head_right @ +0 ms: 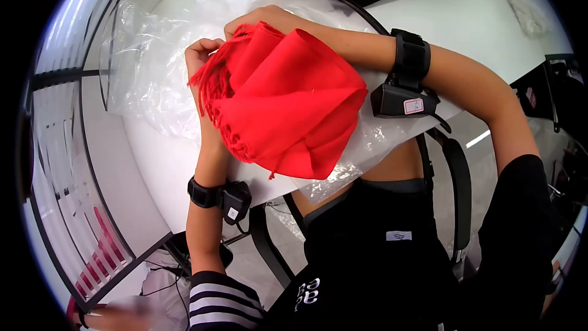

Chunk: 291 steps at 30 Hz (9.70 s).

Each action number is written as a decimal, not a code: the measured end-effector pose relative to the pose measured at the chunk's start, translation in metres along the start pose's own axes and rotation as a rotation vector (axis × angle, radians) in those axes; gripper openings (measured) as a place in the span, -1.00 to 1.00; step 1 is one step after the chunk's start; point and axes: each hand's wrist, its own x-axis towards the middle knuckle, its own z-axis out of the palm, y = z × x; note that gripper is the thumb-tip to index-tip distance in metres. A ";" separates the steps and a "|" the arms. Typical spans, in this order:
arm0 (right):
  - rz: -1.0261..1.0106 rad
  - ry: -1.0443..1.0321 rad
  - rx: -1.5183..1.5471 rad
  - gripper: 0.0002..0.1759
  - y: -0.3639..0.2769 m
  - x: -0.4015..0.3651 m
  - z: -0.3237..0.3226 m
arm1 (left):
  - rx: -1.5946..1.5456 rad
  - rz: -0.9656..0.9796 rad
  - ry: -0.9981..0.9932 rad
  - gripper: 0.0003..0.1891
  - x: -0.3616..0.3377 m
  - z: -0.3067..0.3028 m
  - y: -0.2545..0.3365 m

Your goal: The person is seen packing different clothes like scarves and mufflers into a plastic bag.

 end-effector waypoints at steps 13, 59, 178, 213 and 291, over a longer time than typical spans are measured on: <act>-0.018 0.003 -0.322 -0.88 0.011 0.007 0.005 | 0.005 -0.097 0.032 -0.84 0.005 0.002 0.000; -0.135 -0.250 -0.220 -0.82 -0.001 0.000 -0.019 | 0.016 -0.129 0.007 -0.84 0.011 -0.002 -0.005; -0.174 -0.350 -0.273 -0.44 0.024 0.004 -0.021 | 0.129 -0.047 -0.043 -0.81 0.014 -0.004 -0.010; -0.064 -0.329 -0.163 -0.45 -0.008 -0.012 -0.022 | 0.168 -0.030 -0.058 -0.83 0.013 -0.006 -0.010; -0.085 -0.230 -0.284 -0.55 0.000 -0.011 -0.011 | -0.148 0.050 -0.044 -0.63 0.009 -0.024 -0.004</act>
